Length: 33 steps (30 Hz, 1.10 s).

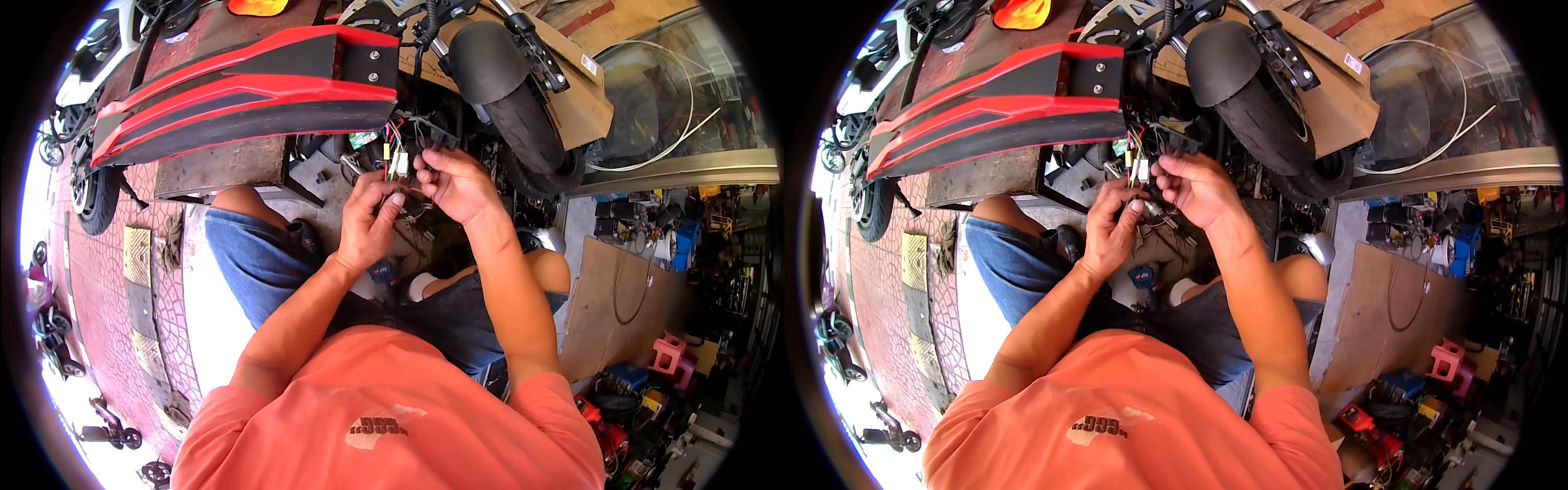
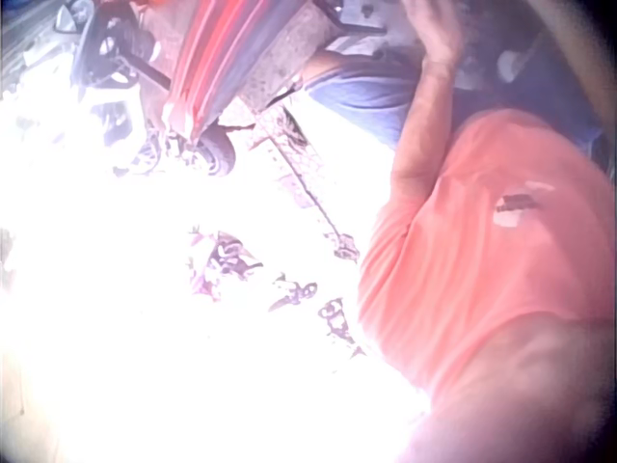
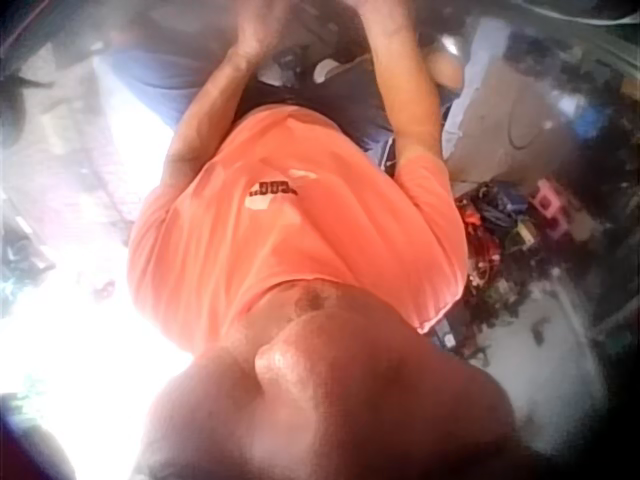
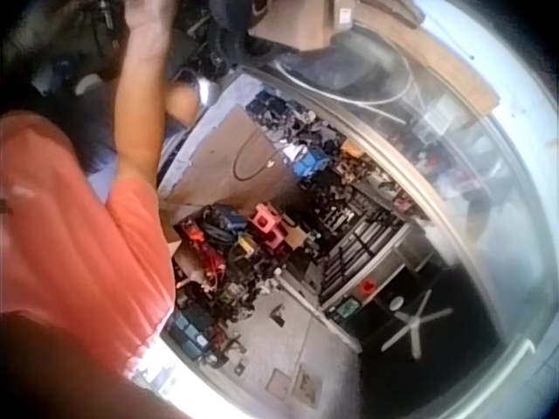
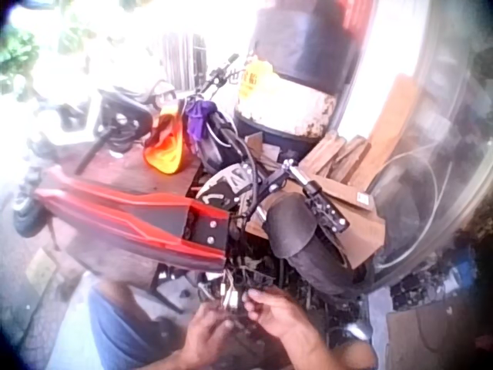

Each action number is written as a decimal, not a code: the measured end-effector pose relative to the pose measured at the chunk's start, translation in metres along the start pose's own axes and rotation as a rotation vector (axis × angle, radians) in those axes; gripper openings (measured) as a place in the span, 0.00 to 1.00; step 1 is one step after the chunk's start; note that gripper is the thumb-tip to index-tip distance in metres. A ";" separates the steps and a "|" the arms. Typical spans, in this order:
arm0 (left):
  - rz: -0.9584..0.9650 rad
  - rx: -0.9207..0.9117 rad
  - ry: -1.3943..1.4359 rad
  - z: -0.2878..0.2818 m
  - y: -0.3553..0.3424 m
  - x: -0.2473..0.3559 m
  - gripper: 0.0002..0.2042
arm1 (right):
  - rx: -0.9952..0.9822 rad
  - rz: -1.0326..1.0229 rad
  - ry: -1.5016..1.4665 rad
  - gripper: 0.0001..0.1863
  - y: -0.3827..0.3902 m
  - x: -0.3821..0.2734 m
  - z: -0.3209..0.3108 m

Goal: The person connects multiple electrical wires and plastic connectors on an electric scooter, then tucks the wiring and a metal controller box into the scooter's frame.

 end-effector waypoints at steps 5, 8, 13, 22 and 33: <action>-0.267 -0.109 0.319 0.008 0.002 -0.030 0.08 | -0.112 0.101 0.053 0.10 0.013 0.012 0.019; -0.331 -0.174 0.390 0.010 -0.003 -0.030 0.09 | -0.133 0.077 0.019 0.10 0.014 0.011 0.025; -0.413 -0.176 0.281 0.005 -0.001 -0.017 0.10 | -0.080 -0.042 0.038 0.08 0.016 0.003 0.035; -0.254 -0.265 0.150 0.000 -0.013 0.020 0.10 | 0.058 -0.143 0.069 0.05 0.024 -0.004 0.041; -0.363 -0.353 0.198 0.004 -0.010 0.015 0.19 | 0.108 -0.164 0.013 0.06 0.025 -0.008 0.044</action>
Point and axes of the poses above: each hand's wrist, its own y-axis away from the middle knuckle, its own z-axis out of the palm, x = y × z, the point moved 9 cm from there along -y, towards the middle knuckle, and after that the axes turned 7 degrees about -z, right-handed, at the moved point
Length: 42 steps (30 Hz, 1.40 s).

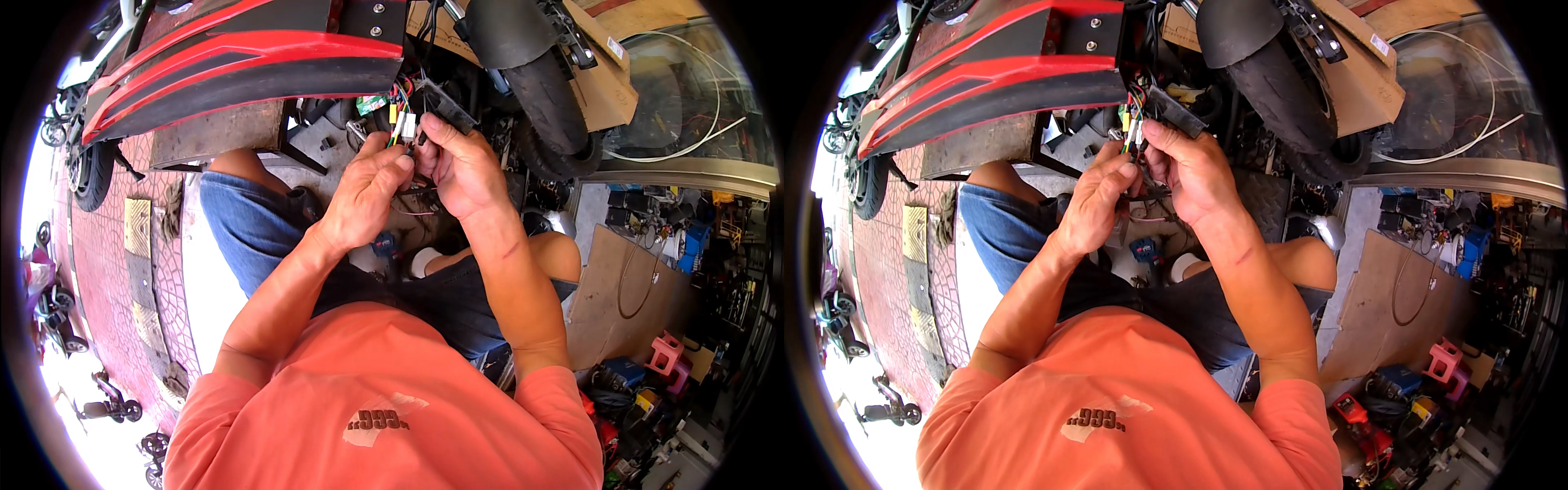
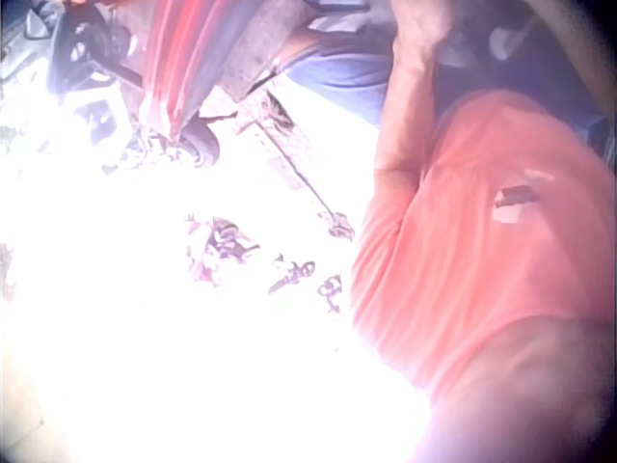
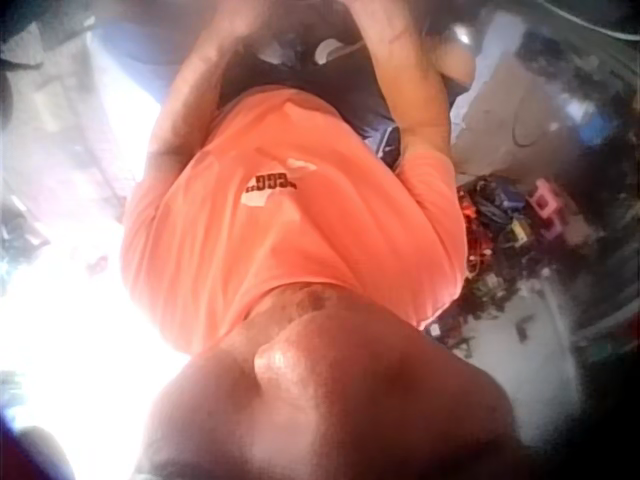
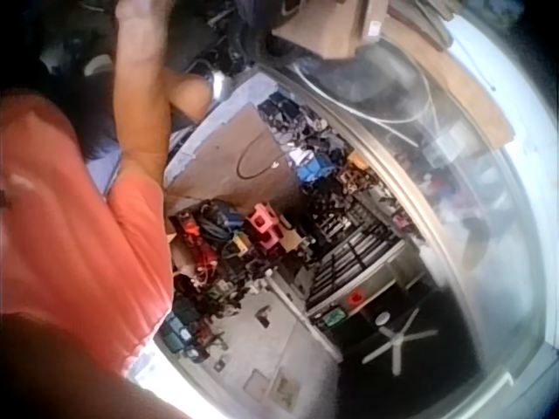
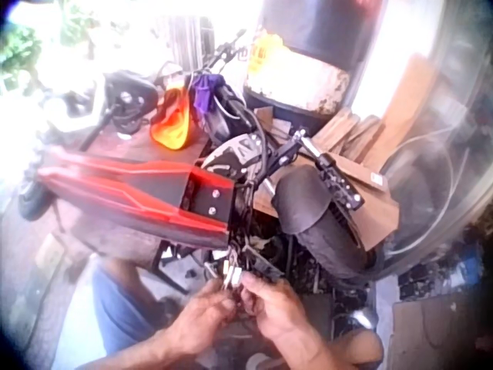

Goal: The person connects multiple electrical wires and plastic connectors on an electric scooter, then tucks the wiring and a metal controller box into the scooter's frame.

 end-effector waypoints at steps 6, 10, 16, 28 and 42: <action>0.024 0.070 0.045 0.007 0.003 0.014 0.19 | -0.046 0.018 0.012 0.08 0.002 0.002 -0.001; 0.113 0.088 0.017 0.005 0.003 0.019 0.18 | -0.042 0.026 0.023 0.08 0.006 0.000 0.000; 0.068 0.087 0.034 0.001 0.002 0.009 0.17 | -0.080 -0.159 0.109 0.06 0.006 -0.012 0.007; 0.119 0.171 -0.033 -0.002 0.004 0.012 0.14 | -0.164 -0.237 0.232 0.08 0.002 -0.013 0.001; 0.175 0.202 -0.015 0.000 0.001 0.016 0.17 | -0.162 -0.285 0.291 0.07 0.001 -0.013 0.005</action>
Point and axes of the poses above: each hand's wrist, its own y-axis away from the middle knuckle, its own z-axis out of the palm, x = y × z, the point moved 9 cm from there along -y, towards the middle knuckle, and after that the axes turned 7 degrees about -z, right-handed, at the moved point
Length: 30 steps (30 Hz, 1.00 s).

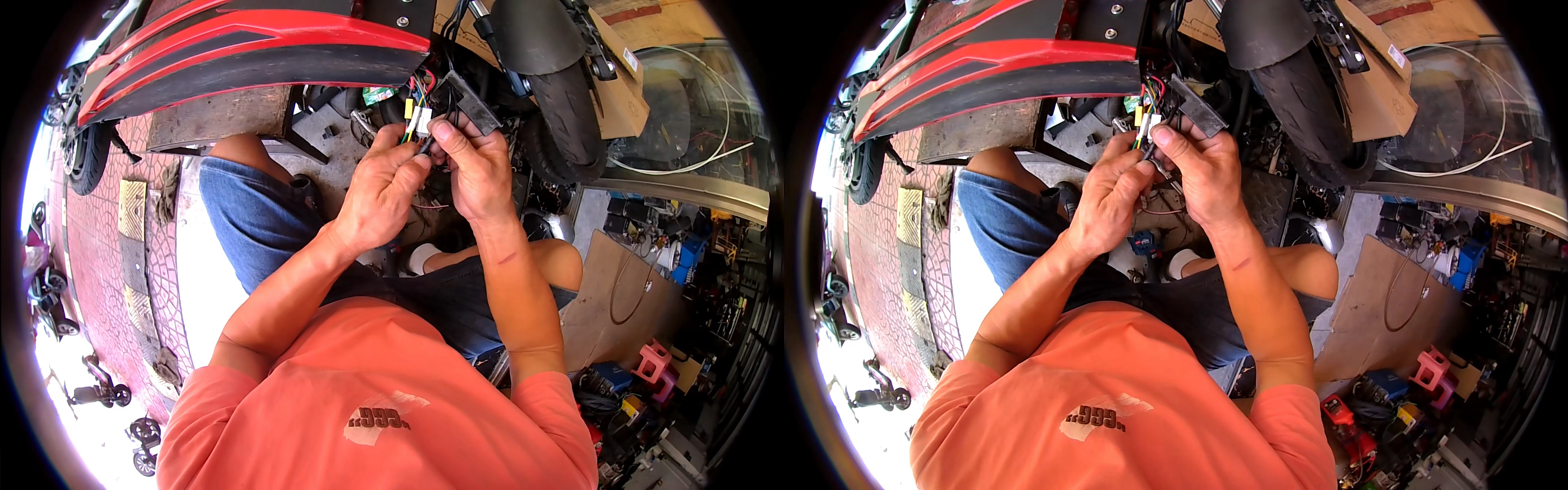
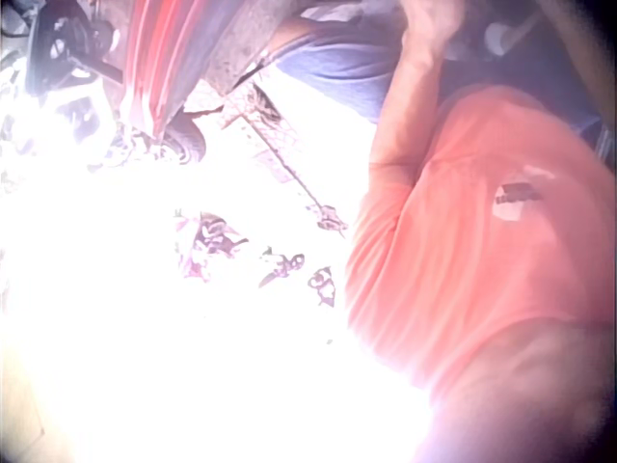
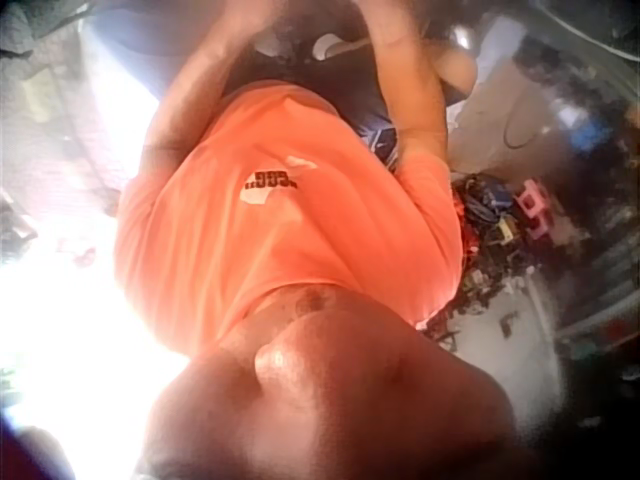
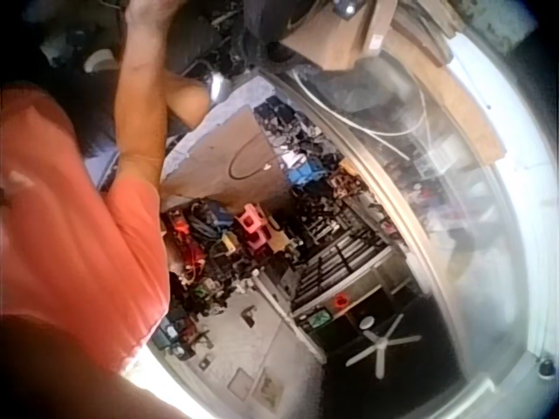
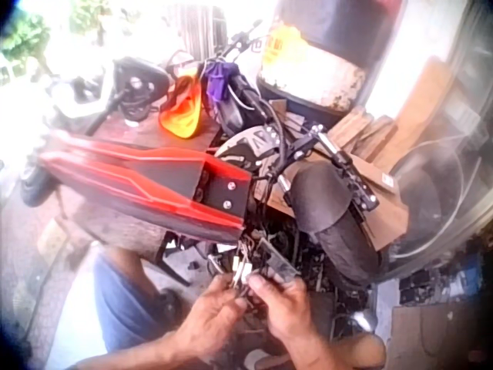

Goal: The person connects multiple electrical wires and plastic connectors on an electric scooter, then tucks the wiring and a metal controller box into the scooter's frame.

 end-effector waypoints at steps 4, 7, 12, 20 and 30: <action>-0.036 0.017 -0.017 0.000 0.001 -0.006 0.16 | 0.017 -0.020 -0.027 0.06 0.000 0.001 0.002; -0.018 0.016 -0.051 0.002 0.001 -0.006 0.16 | -0.001 -0.018 -0.039 0.05 0.001 0.002 0.003; 0.018 0.021 -0.111 0.002 0.000 0.003 0.12 | 0.017 -0.054 0.025 0.06 0.001 0.000 0.006; 0.107 0.033 -0.201 0.005 -0.001 0.008 0.11 | 0.032 0.038 -0.026 0.06 0.004 0.006 -0.003; 0.109 0.076 -0.159 0.002 -0.002 0.008 0.10 | 0.056 0.082 -0.098 0.06 0.004 0.010 -0.005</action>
Point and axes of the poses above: each hand's wrist, its own y-axis away from the middle knuckle, its own z-axis out of the palm, x = y × z, the point moved 9 cm from there along -y, towards the middle knuckle, and after that the axes turned 7 degrees about -z, right-handed, at the moved point
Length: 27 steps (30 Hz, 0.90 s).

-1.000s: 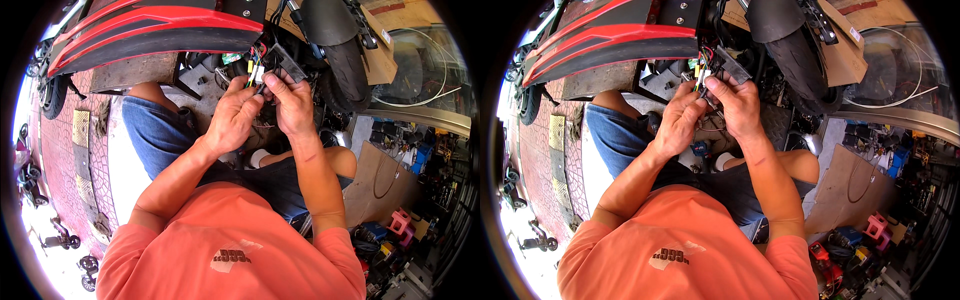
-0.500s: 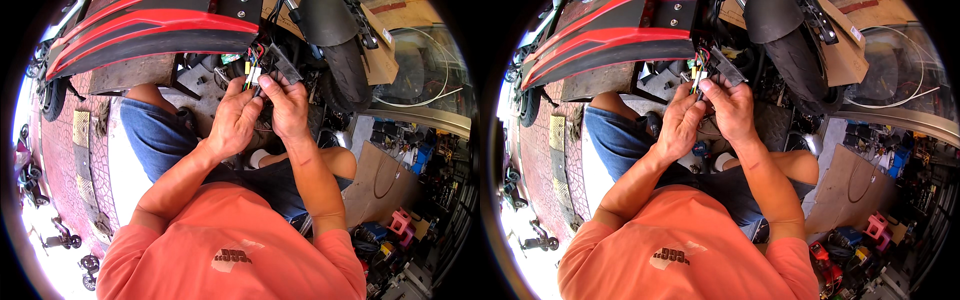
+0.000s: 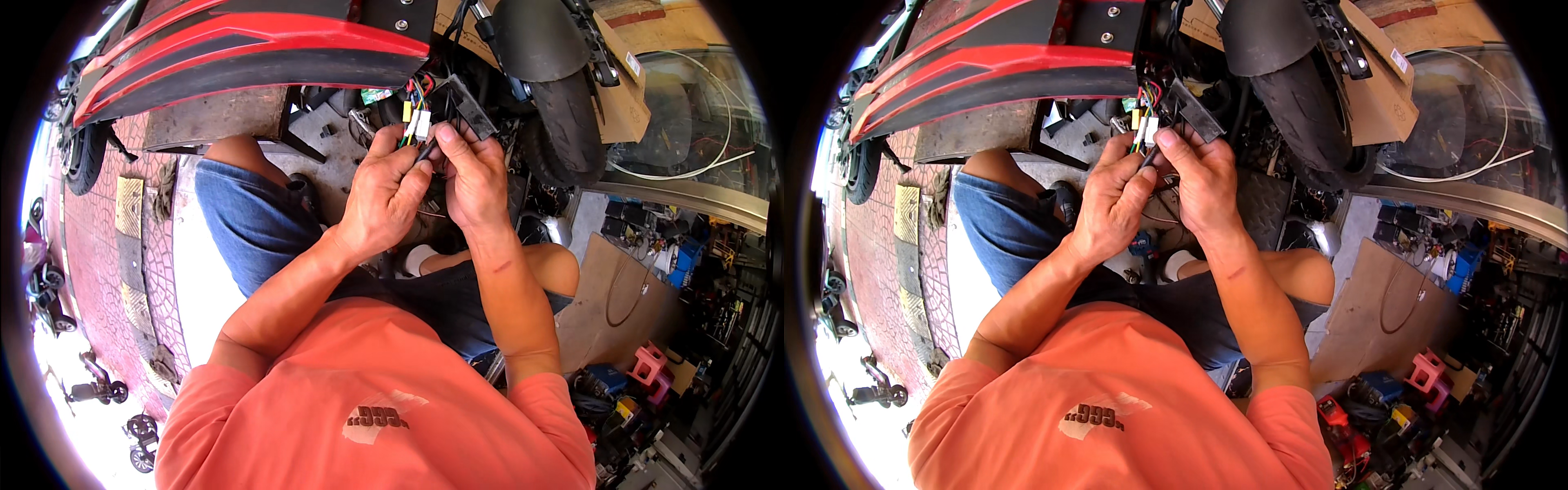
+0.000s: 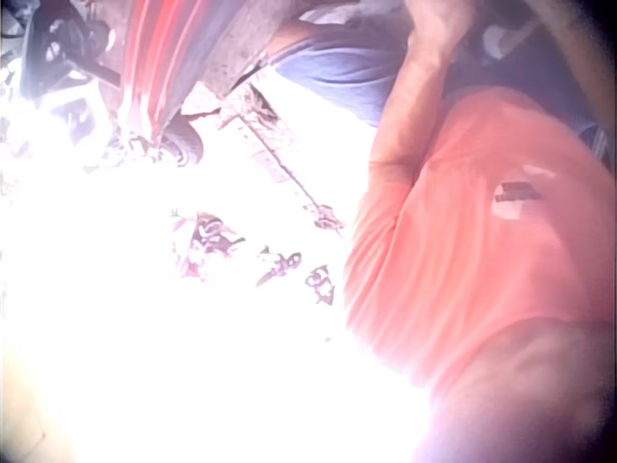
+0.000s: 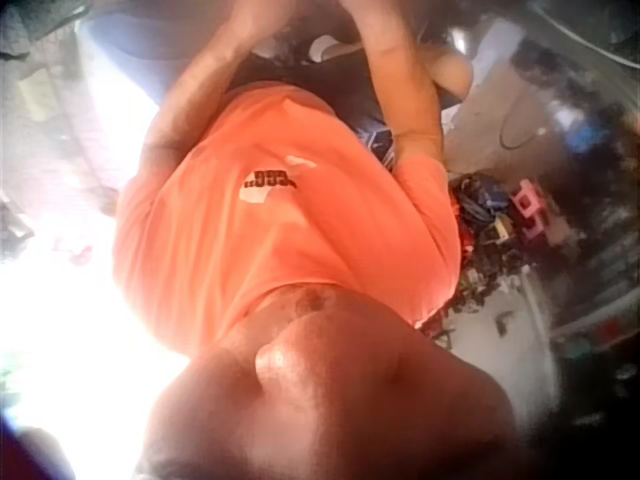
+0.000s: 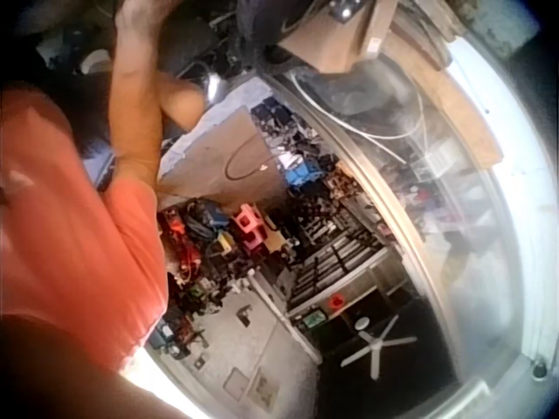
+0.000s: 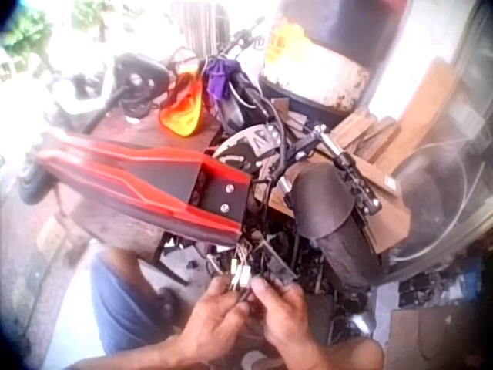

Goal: The person connects multiple electrical wires and plastic connectors on an electric scooter, then tucks the wiring and a metal controller box into the scooter's frame.

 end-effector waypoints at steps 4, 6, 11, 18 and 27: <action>0.029 -0.019 0.000 0.000 0.000 0.001 0.11 | -0.027 -0.014 0.020 0.07 0.000 -0.002 0.003; 0.009 -0.038 0.020 0.000 -0.002 -0.002 0.14 | -0.041 -0.026 0.021 0.07 0.000 -0.001 0.003; -0.001 -0.096 0.050 0.002 -0.003 -0.009 0.17 | -0.047 -0.046 0.032 0.08 0.000 0.001 0.004; 0.021 -0.051 0.020 0.001 -0.001 -0.002 0.12 | -0.017 -0.062 0.099 0.08 0.004 -0.003 0.009; -0.050 -0.065 0.086 0.006 -0.001 -0.007 0.17 | -0.026 -0.074 0.164 0.09 0.004 -0.006 0.011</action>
Point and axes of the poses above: each hand's wrist, its own y-axis away from the middle knuckle, its own z-axis out of the palm, x = y × z, the point moved 9 cm from there along -y, towards the middle knuckle, and after that the axes turned 7 degrees about -z, right-handed, at the moved point
